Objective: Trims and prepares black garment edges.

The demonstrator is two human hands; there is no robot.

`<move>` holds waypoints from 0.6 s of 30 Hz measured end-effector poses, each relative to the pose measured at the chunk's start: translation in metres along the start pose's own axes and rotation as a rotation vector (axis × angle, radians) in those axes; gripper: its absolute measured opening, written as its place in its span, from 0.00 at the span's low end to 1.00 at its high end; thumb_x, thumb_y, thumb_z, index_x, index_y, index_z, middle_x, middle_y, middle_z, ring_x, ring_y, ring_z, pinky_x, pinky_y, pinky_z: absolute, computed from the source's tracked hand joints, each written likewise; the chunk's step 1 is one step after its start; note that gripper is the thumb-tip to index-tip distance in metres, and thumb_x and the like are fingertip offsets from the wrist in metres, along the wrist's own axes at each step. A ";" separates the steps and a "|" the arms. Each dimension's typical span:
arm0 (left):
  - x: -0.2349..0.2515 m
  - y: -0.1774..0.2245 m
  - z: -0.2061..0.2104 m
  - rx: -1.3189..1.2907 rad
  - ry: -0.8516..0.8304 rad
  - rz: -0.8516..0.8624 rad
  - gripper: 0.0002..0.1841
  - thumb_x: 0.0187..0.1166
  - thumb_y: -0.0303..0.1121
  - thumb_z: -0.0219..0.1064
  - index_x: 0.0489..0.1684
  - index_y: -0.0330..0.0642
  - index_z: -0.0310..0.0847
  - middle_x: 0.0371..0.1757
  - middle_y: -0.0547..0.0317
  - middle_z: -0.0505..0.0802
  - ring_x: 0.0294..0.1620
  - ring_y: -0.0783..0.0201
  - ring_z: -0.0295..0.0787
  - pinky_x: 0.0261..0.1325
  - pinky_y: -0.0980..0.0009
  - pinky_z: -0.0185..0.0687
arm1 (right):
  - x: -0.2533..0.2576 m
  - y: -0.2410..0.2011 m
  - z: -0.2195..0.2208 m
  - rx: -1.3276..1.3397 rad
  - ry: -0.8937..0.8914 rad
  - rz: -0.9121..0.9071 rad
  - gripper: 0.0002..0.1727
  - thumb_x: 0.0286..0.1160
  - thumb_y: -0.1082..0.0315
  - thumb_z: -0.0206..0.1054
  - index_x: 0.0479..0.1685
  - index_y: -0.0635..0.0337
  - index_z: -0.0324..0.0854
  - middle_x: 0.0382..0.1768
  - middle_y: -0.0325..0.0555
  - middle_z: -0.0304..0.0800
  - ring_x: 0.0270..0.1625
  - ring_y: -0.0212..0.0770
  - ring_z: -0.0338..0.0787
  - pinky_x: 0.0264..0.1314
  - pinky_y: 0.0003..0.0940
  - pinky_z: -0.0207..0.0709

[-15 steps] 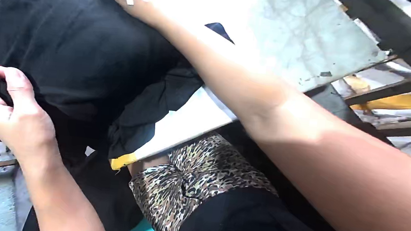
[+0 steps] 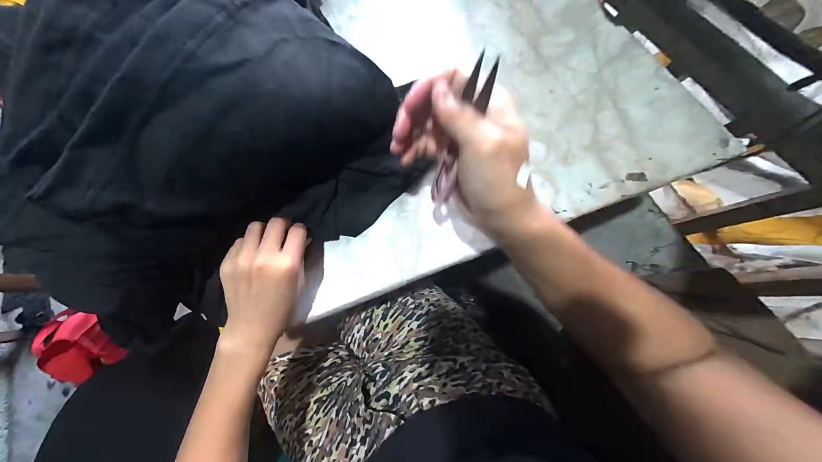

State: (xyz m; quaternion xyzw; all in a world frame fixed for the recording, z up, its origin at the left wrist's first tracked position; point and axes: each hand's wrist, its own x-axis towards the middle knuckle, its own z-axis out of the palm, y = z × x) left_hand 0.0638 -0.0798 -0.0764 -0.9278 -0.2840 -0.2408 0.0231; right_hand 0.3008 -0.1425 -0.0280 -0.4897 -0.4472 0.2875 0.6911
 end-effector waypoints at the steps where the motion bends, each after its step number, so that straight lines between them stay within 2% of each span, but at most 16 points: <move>1: 0.007 0.000 -0.009 -0.103 0.042 -0.011 0.10 0.80 0.28 0.64 0.43 0.30 0.91 0.45 0.40 0.94 0.45 0.43 0.94 0.44 0.49 0.86 | -0.020 0.005 0.002 0.061 0.000 0.084 0.17 0.90 0.69 0.38 0.47 0.57 0.76 0.34 0.31 0.89 0.38 0.29 0.91 0.44 0.30 0.89; 2: 0.016 0.000 -0.024 -0.252 0.098 -0.052 0.11 0.83 0.27 0.63 0.44 0.27 0.90 0.45 0.42 0.95 0.45 0.51 0.93 0.50 0.57 0.87 | -0.036 0.009 0.005 0.135 0.003 0.188 0.18 0.90 0.68 0.38 0.50 0.56 0.77 0.39 0.33 0.91 0.42 0.30 0.93 0.48 0.31 0.89; 3: 0.025 -0.001 -0.042 -0.433 0.166 -0.108 0.12 0.86 0.27 0.60 0.45 0.27 0.88 0.44 0.48 0.94 0.43 0.61 0.92 0.52 0.66 0.87 | -0.050 0.011 0.008 0.224 -0.012 0.309 0.20 0.92 0.65 0.37 0.56 0.56 0.78 0.46 0.37 0.93 0.48 0.32 0.93 0.53 0.32 0.89; 4: 0.035 -0.002 -0.059 -0.621 0.221 -0.153 0.11 0.89 0.29 0.57 0.45 0.34 0.85 0.41 0.62 0.92 0.38 0.72 0.90 0.47 0.75 0.89 | -0.060 0.014 0.013 0.336 -0.028 0.430 0.21 0.93 0.64 0.37 0.62 0.57 0.77 0.53 0.40 0.93 0.53 0.35 0.93 0.57 0.34 0.88; 5: 0.046 -0.001 -0.073 -0.760 0.257 -0.175 0.09 0.91 0.31 0.55 0.45 0.44 0.82 0.39 0.73 0.91 0.33 0.77 0.90 0.40 0.79 0.90 | -0.064 0.014 0.020 0.436 -0.034 0.553 0.22 0.94 0.62 0.37 0.68 0.58 0.75 0.59 0.43 0.91 0.56 0.37 0.93 0.61 0.36 0.86; 6: 0.056 0.003 -0.084 -0.810 0.270 -0.170 0.09 0.91 0.31 0.53 0.45 0.47 0.80 0.38 0.78 0.91 0.33 0.78 0.91 0.39 0.79 0.92 | -0.064 0.015 0.028 0.516 -0.031 0.668 0.23 0.95 0.60 0.39 0.73 0.58 0.74 0.63 0.45 0.89 0.58 0.38 0.92 0.62 0.38 0.85; 8: 0.070 0.014 -0.092 -0.808 0.276 -0.144 0.08 0.90 0.29 0.54 0.45 0.46 0.80 0.40 0.78 0.93 0.40 0.75 0.95 0.46 0.76 0.95 | -0.057 0.017 0.042 0.585 -0.020 0.824 0.23 0.96 0.57 0.43 0.78 0.54 0.72 0.67 0.46 0.84 0.60 0.40 0.88 0.62 0.41 0.82; 10: 0.069 0.016 -0.093 -0.802 0.276 -0.099 0.08 0.90 0.30 0.53 0.46 0.44 0.80 0.43 0.73 0.94 0.44 0.72 0.96 0.51 0.72 0.95 | -0.049 0.015 0.050 0.555 -0.005 0.885 0.22 0.94 0.57 0.49 0.81 0.49 0.69 0.64 0.46 0.83 0.53 0.40 0.88 0.52 0.38 0.84; 11: 0.061 0.013 -0.093 -0.798 0.269 -0.073 0.09 0.90 0.30 0.53 0.47 0.43 0.80 0.45 0.70 0.94 0.46 0.70 0.95 0.54 0.69 0.95 | -0.048 0.014 0.050 0.498 -0.043 0.882 0.21 0.94 0.58 0.51 0.81 0.46 0.68 0.60 0.45 0.84 0.45 0.37 0.89 0.43 0.32 0.84; 12: 0.049 0.009 -0.090 -0.773 0.269 -0.059 0.10 0.91 0.31 0.53 0.47 0.43 0.81 0.47 0.70 0.93 0.47 0.70 0.94 0.55 0.68 0.93 | -0.050 0.013 0.045 0.420 -0.136 0.844 0.21 0.94 0.60 0.51 0.81 0.44 0.68 0.52 0.42 0.84 0.36 0.31 0.86 0.36 0.27 0.82; 14: 0.014 -0.002 -0.080 -0.698 0.288 -0.085 0.11 0.90 0.33 0.55 0.45 0.44 0.85 0.47 0.72 0.92 0.50 0.73 0.92 0.58 0.70 0.90 | -0.055 0.013 0.032 0.228 -0.365 0.678 0.17 0.92 0.64 0.49 0.71 0.48 0.75 0.27 0.33 0.77 0.17 0.22 0.72 0.18 0.16 0.67; 15: -0.008 -0.008 -0.073 -0.657 0.310 -0.126 0.12 0.89 0.34 0.56 0.44 0.44 0.87 0.47 0.72 0.93 0.51 0.75 0.91 0.58 0.71 0.89 | -0.057 0.011 0.026 0.113 -0.467 0.571 0.15 0.91 0.67 0.49 0.65 0.54 0.78 0.23 0.32 0.77 0.15 0.20 0.68 0.15 0.14 0.61; 16: -0.031 -0.014 -0.067 -0.613 0.336 -0.183 0.12 0.89 0.34 0.57 0.44 0.43 0.88 0.48 0.71 0.93 0.52 0.76 0.90 0.59 0.73 0.87 | -0.058 0.010 0.021 -0.008 -0.550 0.436 0.14 0.90 0.71 0.49 0.57 0.59 0.82 0.24 0.33 0.77 0.18 0.20 0.68 0.18 0.14 0.61; 17: -0.053 -0.021 -0.061 -0.571 0.368 -0.241 0.12 0.87 0.32 0.57 0.43 0.40 0.88 0.47 0.69 0.93 0.53 0.77 0.90 0.59 0.75 0.86 | -0.059 0.010 0.016 -0.109 -0.602 0.304 0.14 0.86 0.74 0.51 0.50 0.62 0.85 0.29 0.34 0.81 0.25 0.21 0.73 0.27 0.16 0.66; 18: -0.074 -0.026 -0.055 -0.530 0.389 -0.291 0.11 0.85 0.29 0.58 0.43 0.34 0.87 0.47 0.64 0.93 0.54 0.77 0.88 0.60 0.77 0.84 | -0.060 0.010 0.012 -0.176 -0.637 0.196 0.14 0.84 0.76 0.51 0.48 0.61 0.86 0.36 0.36 0.85 0.34 0.22 0.78 0.37 0.18 0.72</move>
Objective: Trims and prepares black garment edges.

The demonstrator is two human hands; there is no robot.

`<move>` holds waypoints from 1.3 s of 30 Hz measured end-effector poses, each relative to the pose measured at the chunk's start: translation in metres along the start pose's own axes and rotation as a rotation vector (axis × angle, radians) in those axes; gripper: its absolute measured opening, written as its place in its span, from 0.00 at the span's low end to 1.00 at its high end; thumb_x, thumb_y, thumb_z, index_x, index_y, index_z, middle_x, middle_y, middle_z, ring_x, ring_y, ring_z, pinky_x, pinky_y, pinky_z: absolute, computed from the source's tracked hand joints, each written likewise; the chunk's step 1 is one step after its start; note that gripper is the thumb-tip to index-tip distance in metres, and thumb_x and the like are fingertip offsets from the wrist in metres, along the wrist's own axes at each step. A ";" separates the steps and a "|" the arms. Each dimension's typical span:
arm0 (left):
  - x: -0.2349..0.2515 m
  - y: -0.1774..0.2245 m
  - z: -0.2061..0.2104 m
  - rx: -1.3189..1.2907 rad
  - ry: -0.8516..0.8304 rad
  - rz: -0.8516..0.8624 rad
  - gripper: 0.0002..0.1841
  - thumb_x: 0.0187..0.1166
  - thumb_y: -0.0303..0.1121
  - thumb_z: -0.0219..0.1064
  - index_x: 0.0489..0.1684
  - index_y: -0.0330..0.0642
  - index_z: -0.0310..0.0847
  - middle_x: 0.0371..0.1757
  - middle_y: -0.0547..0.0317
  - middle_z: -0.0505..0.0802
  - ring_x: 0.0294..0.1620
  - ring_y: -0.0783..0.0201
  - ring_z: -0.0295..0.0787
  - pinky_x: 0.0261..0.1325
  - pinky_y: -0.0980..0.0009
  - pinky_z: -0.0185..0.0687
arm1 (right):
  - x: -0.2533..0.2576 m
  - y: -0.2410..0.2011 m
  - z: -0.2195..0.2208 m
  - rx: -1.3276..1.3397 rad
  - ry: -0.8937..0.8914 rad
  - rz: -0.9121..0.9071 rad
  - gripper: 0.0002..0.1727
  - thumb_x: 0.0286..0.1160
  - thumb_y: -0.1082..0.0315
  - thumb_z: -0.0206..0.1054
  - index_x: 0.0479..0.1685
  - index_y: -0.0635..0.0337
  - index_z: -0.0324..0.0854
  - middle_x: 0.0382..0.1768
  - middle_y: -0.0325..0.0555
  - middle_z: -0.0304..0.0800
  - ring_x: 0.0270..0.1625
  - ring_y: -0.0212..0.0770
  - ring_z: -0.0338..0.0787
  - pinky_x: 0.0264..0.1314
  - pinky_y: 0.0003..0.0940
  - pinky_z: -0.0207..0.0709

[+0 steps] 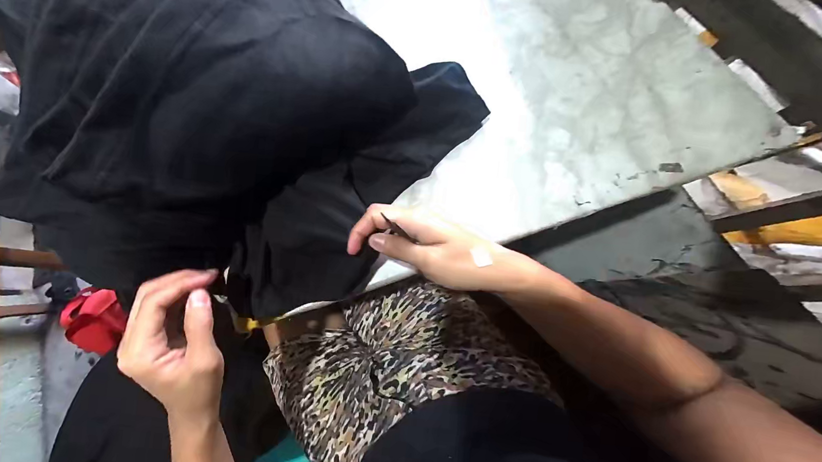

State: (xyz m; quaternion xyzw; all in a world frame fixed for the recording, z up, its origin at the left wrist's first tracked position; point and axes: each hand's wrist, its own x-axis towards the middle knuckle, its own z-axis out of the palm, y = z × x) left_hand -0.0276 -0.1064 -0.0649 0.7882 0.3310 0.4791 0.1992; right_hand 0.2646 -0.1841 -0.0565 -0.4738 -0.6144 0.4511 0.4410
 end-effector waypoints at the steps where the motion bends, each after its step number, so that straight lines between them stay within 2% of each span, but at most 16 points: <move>1: -0.018 -0.009 -0.005 0.039 0.016 -0.030 0.11 0.82 0.28 0.58 0.44 0.30 0.85 0.48 0.59 0.92 0.56 0.77 0.87 0.62 0.78 0.82 | -0.003 0.002 -0.004 -0.051 -0.001 -0.063 0.14 0.83 0.75 0.52 0.49 0.62 0.85 0.43 0.38 0.86 0.42 0.23 0.81 0.45 0.19 0.75; 4: -0.057 -0.017 -0.009 0.107 -0.032 -0.104 0.15 0.78 0.34 0.62 0.51 0.29 0.84 0.56 0.52 0.89 0.67 0.74 0.81 0.71 0.78 0.75 | -0.006 0.002 -0.015 -0.085 0.052 -0.157 0.13 0.83 0.73 0.51 0.56 0.63 0.79 0.51 0.38 0.81 0.47 0.20 0.80 0.49 0.13 0.75; 7: -0.064 0.000 0.011 0.184 -0.088 -0.126 0.26 0.77 0.47 0.68 0.61 0.30 0.79 0.63 0.44 0.84 0.72 0.67 0.77 0.75 0.75 0.69 | -0.005 0.003 -0.014 0.022 0.146 -0.171 0.12 0.84 0.73 0.53 0.59 0.62 0.75 0.48 0.34 0.81 0.33 0.14 0.78 0.33 0.08 0.76; 10: -0.052 0.010 0.040 0.339 -0.091 -0.110 0.32 0.71 0.49 0.72 0.63 0.26 0.81 0.62 0.29 0.84 0.66 0.43 0.79 0.70 0.54 0.71 | -0.008 0.002 -0.013 -0.066 0.275 -0.154 0.11 0.82 0.76 0.57 0.56 0.62 0.81 0.51 0.33 0.83 0.31 0.12 0.77 0.30 0.06 0.74; 11: -0.046 0.009 0.046 0.372 -0.061 -0.097 0.28 0.69 0.43 0.72 0.59 0.26 0.84 0.59 0.30 0.85 0.62 0.43 0.81 0.67 0.55 0.74 | -0.010 0.001 -0.015 -0.158 0.311 -0.152 0.10 0.81 0.75 0.59 0.53 0.63 0.83 0.51 0.35 0.83 0.35 0.12 0.78 0.34 0.06 0.75; 13: -0.038 0.006 0.051 0.366 0.071 -0.049 0.14 0.70 0.31 0.69 0.43 0.27 0.89 0.50 0.36 0.89 0.54 0.54 0.86 0.61 0.69 0.79 | -0.014 0.005 -0.024 -0.353 0.362 -0.184 0.09 0.78 0.74 0.62 0.48 0.66 0.87 0.47 0.40 0.85 0.38 0.14 0.78 0.40 0.07 0.73; 14: -0.037 0.005 0.049 0.361 0.141 -0.009 0.10 0.71 0.28 0.67 0.37 0.26 0.88 0.46 0.38 0.88 0.50 0.59 0.86 0.56 0.75 0.80 | -0.015 0.008 -0.028 -0.422 0.372 -0.191 0.08 0.78 0.74 0.64 0.46 0.66 0.87 0.42 0.39 0.85 0.34 0.14 0.75 0.36 0.07 0.70; 16: -0.038 0.002 0.043 0.402 0.217 0.086 0.08 0.75 0.28 0.65 0.32 0.30 0.83 0.43 0.44 0.83 0.48 0.65 0.81 0.55 0.82 0.75 | -0.018 0.017 -0.035 -0.538 0.350 -0.211 0.09 0.79 0.72 0.64 0.45 0.68 0.88 0.40 0.43 0.85 0.34 0.18 0.76 0.37 0.10 0.69; 21: -0.050 -0.012 0.036 0.501 0.165 0.152 0.06 0.75 0.23 0.62 0.34 0.30 0.83 0.42 0.41 0.82 0.50 0.58 0.81 0.61 0.78 0.72 | -0.021 0.033 -0.034 -0.800 0.211 -0.299 0.12 0.76 0.74 0.61 0.47 0.67 0.90 0.44 0.57 0.88 0.39 0.40 0.85 0.43 0.27 0.78; 23: -0.052 -0.012 0.036 0.472 0.138 0.149 0.06 0.78 0.25 0.61 0.36 0.31 0.82 0.44 0.42 0.81 0.52 0.60 0.80 0.63 0.79 0.72 | -0.023 0.037 -0.033 -0.850 0.199 -0.331 0.13 0.76 0.68 0.65 0.49 0.66 0.90 0.47 0.59 0.87 0.37 0.42 0.84 0.38 0.29 0.77; 26: -0.055 -0.011 0.038 0.427 0.117 0.173 0.05 0.78 0.24 0.61 0.36 0.33 0.81 0.47 0.43 0.80 0.53 0.62 0.80 0.65 0.80 0.72 | -0.025 0.035 -0.030 -0.880 0.206 -0.283 0.23 0.71 0.53 0.73 0.53 0.64 0.89 0.49 0.58 0.85 0.33 0.39 0.79 0.32 0.29 0.73; 30: -0.053 -0.008 0.039 0.426 0.130 0.163 0.05 0.78 0.26 0.61 0.35 0.34 0.80 0.47 0.43 0.81 0.53 0.63 0.80 0.65 0.81 0.71 | -0.017 0.036 -0.016 -0.890 0.304 -0.251 0.29 0.63 0.48 0.77 0.49 0.68 0.84 0.45 0.60 0.83 0.32 0.45 0.83 0.26 0.34 0.72; 32: -0.047 -0.004 0.042 0.405 0.127 0.149 0.07 0.75 0.28 0.63 0.34 0.32 0.80 0.48 0.41 0.82 0.54 0.63 0.80 0.65 0.81 0.70 | -0.010 0.034 -0.006 -0.892 0.389 -0.279 0.26 0.62 0.51 0.78 0.44 0.68 0.82 0.42 0.60 0.83 0.34 0.48 0.84 0.28 0.36 0.72; 34: -0.039 0.001 0.042 0.286 0.138 0.117 0.06 0.75 0.27 0.63 0.34 0.32 0.80 0.50 0.45 0.86 0.57 0.65 0.83 0.62 0.80 0.75 | 0.000 0.031 0.002 -0.860 0.510 -0.347 0.17 0.64 0.63 0.76 0.39 0.70 0.81 0.38 0.59 0.82 0.33 0.44 0.82 0.29 0.30 0.70; 37: -0.017 0.011 0.031 0.004 0.207 -0.014 0.06 0.77 0.25 0.61 0.37 0.47 0.82 0.53 0.72 0.91 0.60 0.78 0.85 0.61 0.78 0.82 | 0.016 0.022 0.004 -0.788 0.647 -0.395 0.07 0.63 0.78 0.68 0.39 0.72 0.81 0.38 0.60 0.82 0.36 0.38 0.81 0.34 0.21 0.70; 39: -0.001 0.012 0.019 -0.146 0.267 -0.121 0.12 0.77 0.18 0.57 0.36 0.48 0.81 0.47 0.75 0.93 0.52 0.77 0.89 0.52 0.77 0.86 | 0.017 0.012 -0.007 -0.840 0.560 -0.294 0.13 0.57 0.82 0.66 0.44 0.71 0.81 0.45 0.62 0.82 0.37 0.46 0.84 0.30 0.31 0.74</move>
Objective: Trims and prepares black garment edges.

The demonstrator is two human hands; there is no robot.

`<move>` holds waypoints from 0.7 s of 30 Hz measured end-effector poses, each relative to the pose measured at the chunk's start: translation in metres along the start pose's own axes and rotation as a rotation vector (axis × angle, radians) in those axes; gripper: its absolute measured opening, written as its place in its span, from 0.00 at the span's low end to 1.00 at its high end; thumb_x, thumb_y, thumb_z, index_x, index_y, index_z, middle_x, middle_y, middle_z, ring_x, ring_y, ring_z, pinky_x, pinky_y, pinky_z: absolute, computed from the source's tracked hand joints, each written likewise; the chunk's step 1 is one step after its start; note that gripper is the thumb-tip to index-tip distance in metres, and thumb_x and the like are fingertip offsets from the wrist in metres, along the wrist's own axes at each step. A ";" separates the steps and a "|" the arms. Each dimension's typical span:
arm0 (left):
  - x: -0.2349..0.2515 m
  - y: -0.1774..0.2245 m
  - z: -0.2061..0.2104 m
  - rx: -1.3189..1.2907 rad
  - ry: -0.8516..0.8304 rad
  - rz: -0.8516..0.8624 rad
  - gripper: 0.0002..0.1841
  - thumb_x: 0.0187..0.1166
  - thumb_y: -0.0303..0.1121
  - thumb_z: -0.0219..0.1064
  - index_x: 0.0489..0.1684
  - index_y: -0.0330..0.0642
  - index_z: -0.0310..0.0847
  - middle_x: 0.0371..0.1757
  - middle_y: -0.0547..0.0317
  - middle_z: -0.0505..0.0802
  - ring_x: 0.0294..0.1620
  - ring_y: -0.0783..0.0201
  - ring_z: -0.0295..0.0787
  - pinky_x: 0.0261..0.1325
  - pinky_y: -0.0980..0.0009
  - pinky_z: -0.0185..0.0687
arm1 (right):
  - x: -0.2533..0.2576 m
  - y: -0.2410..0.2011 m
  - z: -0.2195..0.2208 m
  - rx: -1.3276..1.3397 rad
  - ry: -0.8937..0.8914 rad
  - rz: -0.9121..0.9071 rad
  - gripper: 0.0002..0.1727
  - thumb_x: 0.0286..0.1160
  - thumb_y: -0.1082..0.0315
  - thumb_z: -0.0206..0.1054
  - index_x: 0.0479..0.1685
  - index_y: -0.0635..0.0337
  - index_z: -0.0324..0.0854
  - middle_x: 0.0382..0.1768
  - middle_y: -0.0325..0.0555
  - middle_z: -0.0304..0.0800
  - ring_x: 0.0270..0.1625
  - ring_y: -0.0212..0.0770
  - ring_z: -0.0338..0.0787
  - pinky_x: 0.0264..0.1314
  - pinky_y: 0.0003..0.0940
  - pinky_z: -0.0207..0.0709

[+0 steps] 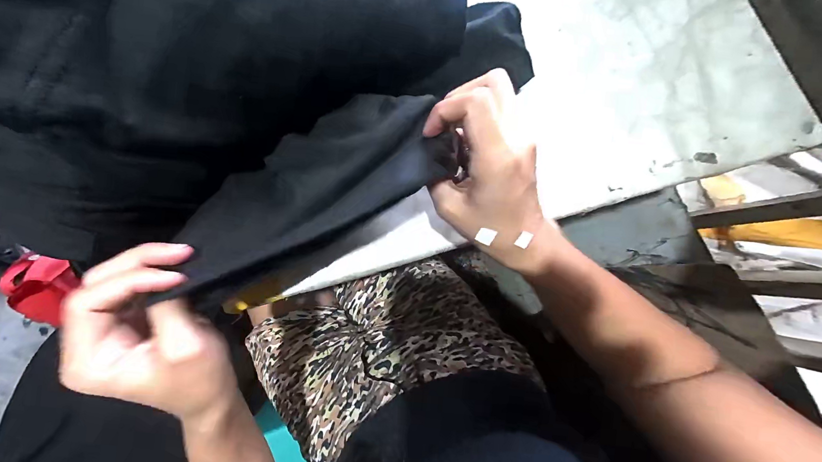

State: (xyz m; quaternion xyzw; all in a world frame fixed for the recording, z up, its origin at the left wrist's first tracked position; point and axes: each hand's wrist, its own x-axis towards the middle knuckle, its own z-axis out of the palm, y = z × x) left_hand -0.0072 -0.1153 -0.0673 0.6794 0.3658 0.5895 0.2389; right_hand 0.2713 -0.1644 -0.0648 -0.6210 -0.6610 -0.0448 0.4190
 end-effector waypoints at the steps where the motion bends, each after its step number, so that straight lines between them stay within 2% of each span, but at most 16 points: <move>1: 0.008 0.000 -0.003 -0.072 0.020 -0.089 0.14 0.76 0.16 0.55 0.37 0.49 0.80 0.44 0.75 0.93 0.43 0.79 0.90 0.42 0.80 0.86 | 0.005 0.004 -0.011 -0.011 -0.107 0.026 0.16 0.53 0.82 0.67 0.46 0.69 0.82 0.47 0.63 0.82 0.36 0.51 0.85 0.27 0.40 0.75; 2: 0.015 0.000 -0.004 -0.153 0.026 -0.180 0.16 0.75 0.15 0.53 0.36 0.51 0.79 0.41 0.75 0.94 0.35 0.80 0.90 0.30 0.83 0.84 | 0.010 0.009 -0.023 0.009 -0.228 0.065 0.17 0.54 0.80 0.68 0.47 0.68 0.83 0.46 0.62 0.82 0.36 0.54 0.85 0.28 0.47 0.74; 3: 0.018 0.000 -0.003 -0.225 0.016 -0.251 0.17 0.74 0.14 0.52 0.35 0.52 0.81 0.39 0.75 0.94 0.30 0.80 0.89 0.24 0.83 0.82 | 0.014 0.014 -0.035 0.039 -0.338 0.103 0.16 0.56 0.78 0.68 0.47 0.65 0.84 0.43 0.57 0.81 0.36 0.51 0.82 0.32 0.48 0.71; 5: 0.020 -0.002 -0.001 -0.279 -0.057 -0.327 0.19 0.74 0.15 0.50 0.35 0.52 0.83 0.38 0.75 0.95 0.29 0.80 0.89 0.23 0.83 0.82 | 0.024 0.023 -0.053 0.082 -0.472 0.146 0.15 0.62 0.73 0.66 0.50 0.60 0.83 0.36 0.45 0.82 0.32 0.38 0.78 0.33 0.38 0.69; 8: 0.020 0.000 0.002 -0.324 -0.127 -0.418 0.20 0.72 0.16 0.49 0.33 0.52 0.86 0.35 0.75 0.94 0.26 0.80 0.87 0.23 0.84 0.81 | 0.039 0.028 -0.061 0.361 -0.550 0.288 0.14 0.65 0.76 0.66 0.51 0.56 0.78 0.27 0.30 0.85 0.22 0.18 0.81 0.25 0.16 0.77; 10: 0.021 0.003 0.002 -0.410 -0.144 -0.526 0.22 0.75 0.17 0.47 0.32 0.52 0.87 0.31 0.74 0.93 0.22 0.81 0.84 0.22 0.85 0.79 | 0.043 0.029 -0.053 0.691 -0.529 0.348 0.14 0.67 0.80 0.64 0.49 0.53 0.75 0.21 0.24 0.81 0.15 0.13 0.71 0.16 0.09 0.65; 12: 0.023 0.006 -0.001 -0.585 -0.110 -0.668 0.23 0.80 0.21 0.43 0.32 0.50 0.88 0.27 0.72 0.92 0.22 0.81 0.85 0.26 0.85 0.81 | 0.044 0.033 -0.048 0.934 -0.549 0.369 0.13 0.71 0.76 0.65 0.49 0.49 0.76 0.23 0.21 0.81 0.15 0.13 0.69 0.14 0.08 0.61; 14: 0.023 0.006 -0.005 -0.836 -0.051 -0.771 0.22 0.84 0.28 0.41 0.36 0.45 0.88 0.29 0.63 0.94 0.28 0.75 0.92 0.33 0.81 0.88 | 0.043 0.038 -0.047 1.085 -0.529 0.359 0.15 0.68 0.72 0.73 0.52 0.46 0.81 0.30 0.19 0.89 0.19 0.13 0.75 0.17 0.09 0.67; 15: 0.022 0.005 -0.007 -0.934 -0.034 -0.775 0.20 0.84 0.29 0.45 0.37 0.42 0.89 0.31 0.59 0.95 0.32 0.71 0.94 0.39 0.77 0.91 | 0.042 0.041 -0.046 1.097 -0.499 0.335 0.19 0.64 0.71 0.75 0.56 0.46 0.82 0.35 0.18 0.91 0.22 0.13 0.79 0.20 0.09 0.74; 17: 0.019 0.001 -0.010 -1.042 -0.045 -0.735 0.12 0.76 0.25 0.57 0.38 0.39 0.91 0.38 0.55 0.97 0.41 0.67 0.96 0.48 0.74 0.92 | 0.040 0.042 -0.045 1.053 -0.428 0.327 0.25 0.60 0.78 0.74 0.60 0.49 0.82 0.41 0.19 0.93 0.27 0.14 0.85 0.26 0.11 0.81; 19: 0.016 0.001 -0.009 -1.005 -0.054 -0.703 0.10 0.70 0.23 0.64 0.40 0.40 0.92 0.41 0.56 0.97 0.42 0.69 0.96 0.49 0.76 0.91 | 0.040 0.038 -0.042 0.966 -0.348 0.365 0.24 0.59 0.81 0.72 0.57 0.49 0.83 0.39 0.19 0.93 0.28 0.14 0.85 0.28 0.10 0.80; 21: 0.013 0.000 -0.007 -0.914 -0.074 -0.669 0.11 0.71 0.23 0.65 0.43 0.44 0.92 0.41 0.60 0.97 0.42 0.72 0.95 0.50 0.78 0.90 | 0.041 0.034 -0.038 0.924 -0.290 0.384 0.22 0.59 0.82 0.72 0.51 0.47 0.84 0.36 0.19 0.92 0.29 0.14 0.86 0.31 0.10 0.81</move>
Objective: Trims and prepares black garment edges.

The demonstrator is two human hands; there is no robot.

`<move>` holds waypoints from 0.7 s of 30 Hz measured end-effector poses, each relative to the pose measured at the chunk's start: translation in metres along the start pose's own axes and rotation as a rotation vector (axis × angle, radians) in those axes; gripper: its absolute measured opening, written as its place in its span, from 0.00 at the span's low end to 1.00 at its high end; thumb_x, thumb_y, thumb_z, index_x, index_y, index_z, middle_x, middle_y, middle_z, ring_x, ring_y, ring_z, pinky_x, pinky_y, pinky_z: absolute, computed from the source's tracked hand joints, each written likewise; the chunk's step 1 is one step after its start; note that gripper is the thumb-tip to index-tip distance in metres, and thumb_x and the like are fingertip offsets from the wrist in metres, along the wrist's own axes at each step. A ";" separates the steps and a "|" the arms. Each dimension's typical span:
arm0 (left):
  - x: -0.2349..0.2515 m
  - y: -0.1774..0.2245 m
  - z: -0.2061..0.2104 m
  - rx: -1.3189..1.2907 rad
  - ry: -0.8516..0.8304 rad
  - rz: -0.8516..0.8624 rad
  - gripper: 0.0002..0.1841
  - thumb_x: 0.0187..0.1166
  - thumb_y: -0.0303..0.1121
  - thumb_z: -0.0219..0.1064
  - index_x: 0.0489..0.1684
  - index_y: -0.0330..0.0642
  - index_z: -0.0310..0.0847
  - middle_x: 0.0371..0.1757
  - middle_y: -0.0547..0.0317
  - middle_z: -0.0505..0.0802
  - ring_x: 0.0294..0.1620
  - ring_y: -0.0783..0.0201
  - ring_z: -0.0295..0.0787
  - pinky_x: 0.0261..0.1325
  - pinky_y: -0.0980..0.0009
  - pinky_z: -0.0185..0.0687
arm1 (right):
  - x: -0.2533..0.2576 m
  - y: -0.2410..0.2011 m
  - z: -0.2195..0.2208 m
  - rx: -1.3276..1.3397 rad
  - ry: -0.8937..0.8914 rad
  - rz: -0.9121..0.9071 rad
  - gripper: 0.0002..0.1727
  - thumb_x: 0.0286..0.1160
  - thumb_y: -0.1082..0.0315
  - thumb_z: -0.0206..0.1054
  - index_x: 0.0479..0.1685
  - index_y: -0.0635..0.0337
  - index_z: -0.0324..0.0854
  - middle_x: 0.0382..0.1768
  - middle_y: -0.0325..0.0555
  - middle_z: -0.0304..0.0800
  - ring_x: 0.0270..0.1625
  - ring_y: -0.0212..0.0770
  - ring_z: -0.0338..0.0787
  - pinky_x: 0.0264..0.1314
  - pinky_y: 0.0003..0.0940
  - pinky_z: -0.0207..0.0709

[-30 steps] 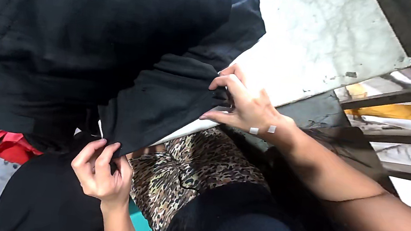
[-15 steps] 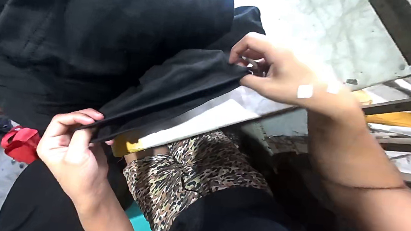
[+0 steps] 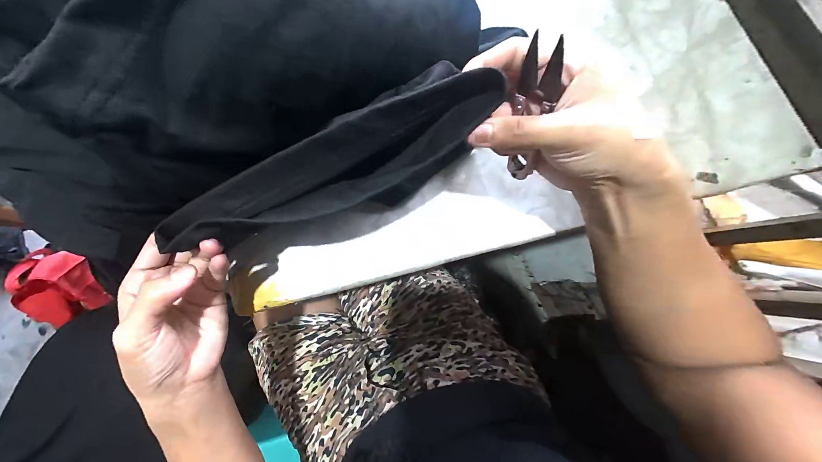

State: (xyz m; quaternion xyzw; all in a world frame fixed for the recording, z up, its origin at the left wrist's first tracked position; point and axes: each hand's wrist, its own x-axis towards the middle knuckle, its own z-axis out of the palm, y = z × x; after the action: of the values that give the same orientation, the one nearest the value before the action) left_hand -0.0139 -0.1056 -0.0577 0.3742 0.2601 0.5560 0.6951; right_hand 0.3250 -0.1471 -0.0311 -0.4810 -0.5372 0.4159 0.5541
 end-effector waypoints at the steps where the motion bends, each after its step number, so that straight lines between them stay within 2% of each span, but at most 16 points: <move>1: 0.000 -0.001 -0.001 0.041 -0.009 0.013 0.12 0.71 0.23 0.65 0.44 0.45 0.92 0.40 0.62 0.97 0.41 0.73 0.95 0.49 0.78 0.90 | 0.001 0.000 0.000 -0.009 0.008 -0.011 0.22 0.59 0.82 0.72 0.50 0.48 0.84 0.35 0.19 0.92 0.29 0.14 0.86 0.31 0.11 0.81; 5: 0.000 -0.003 -0.007 0.171 -0.058 0.054 0.14 0.70 0.26 0.70 0.52 0.49 0.91 0.40 0.66 0.97 0.40 0.75 0.94 0.48 0.78 0.90 | 0.002 -0.002 0.000 -0.033 0.003 -0.018 0.22 0.58 0.82 0.73 0.51 0.49 0.83 0.36 0.20 0.92 0.30 0.15 0.86 0.31 0.11 0.81; 8: 0.000 -0.004 -0.008 0.290 -0.054 0.100 0.17 0.68 0.25 0.72 0.54 0.53 0.90 0.41 0.69 0.97 0.40 0.76 0.93 0.48 0.78 0.90 | 0.004 -0.003 0.001 -0.030 0.001 -0.030 0.22 0.57 0.84 0.72 0.50 0.50 0.82 0.37 0.21 0.93 0.35 0.17 0.90 0.39 0.14 0.87; 9: 0.000 -0.005 -0.008 0.359 -0.038 0.138 0.17 0.68 0.23 0.71 0.53 0.54 0.89 0.40 0.71 0.97 0.38 0.76 0.93 0.46 0.78 0.90 | 0.005 -0.002 0.002 -0.046 0.010 -0.035 0.20 0.58 0.82 0.73 0.47 0.49 0.82 0.34 0.20 0.92 0.32 0.16 0.88 0.36 0.13 0.85; 11: 0.000 -0.007 -0.008 0.514 0.023 0.236 0.14 0.73 0.21 0.68 0.46 0.54 0.88 0.34 0.76 0.96 0.29 0.78 0.91 0.34 0.79 0.89 | 0.009 0.000 0.005 -0.074 0.055 -0.007 0.10 0.70 0.76 0.71 0.37 0.45 0.82 0.23 0.17 0.83 0.20 0.13 0.75 0.22 0.10 0.69; 13: 0.001 -0.012 -0.003 0.559 0.133 0.264 0.13 0.82 0.21 0.59 0.37 0.52 0.85 0.21 0.80 0.90 0.14 0.83 0.80 0.16 0.86 0.78 | 0.013 0.003 0.009 -0.049 0.109 0.076 0.14 0.81 0.71 0.65 0.26 0.44 0.76 0.16 0.19 0.76 0.14 0.14 0.68 0.17 0.11 0.62; 14: 0.002 -0.015 0.001 0.533 0.184 0.240 0.15 0.85 0.21 0.54 0.34 0.50 0.84 0.17 0.78 0.87 0.09 0.84 0.75 0.12 0.87 0.72 | 0.016 0.004 0.009 -0.028 0.127 0.119 0.17 0.85 0.70 0.61 0.23 0.45 0.73 0.14 0.20 0.74 0.13 0.15 0.66 0.16 0.11 0.60; 16: 0.001 -0.020 0.004 0.496 0.242 0.204 0.16 0.87 0.20 0.50 0.34 0.47 0.82 0.14 0.77 0.85 0.06 0.84 0.72 0.09 0.87 0.69 | 0.019 0.005 0.010 0.004 0.157 0.171 0.19 0.88 0.70 0.58 0.21 0.46 0.72 0.13 0.22 0.73 0.12 0.16 0.64 0.15 0.11 0.58; 21: -0.002 -0.023 0.002 0.460 0.240 0.243 0.16 0.88 0.20 0.48 0.37 0.44 0.82 0.20 0.73 0.90 0.10 0.80 0.80 0.12 0.85 0.77 | 0.018 0.006 0.008 0.014 0.164 0.166 0.19 0.88 0.70 0.58 0.21 0.46 0.73 0.13 0.22 0.73 0.12 0.16 0.65 0.16 0.11 0.59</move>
State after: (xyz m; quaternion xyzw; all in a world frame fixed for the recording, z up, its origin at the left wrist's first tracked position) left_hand 0.0005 -0.1108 -0.0750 0.4820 0.4131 0.6019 0.4845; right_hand 0.3186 -0.1275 -0.0340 -0.5523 -0.4454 0.4233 0.5634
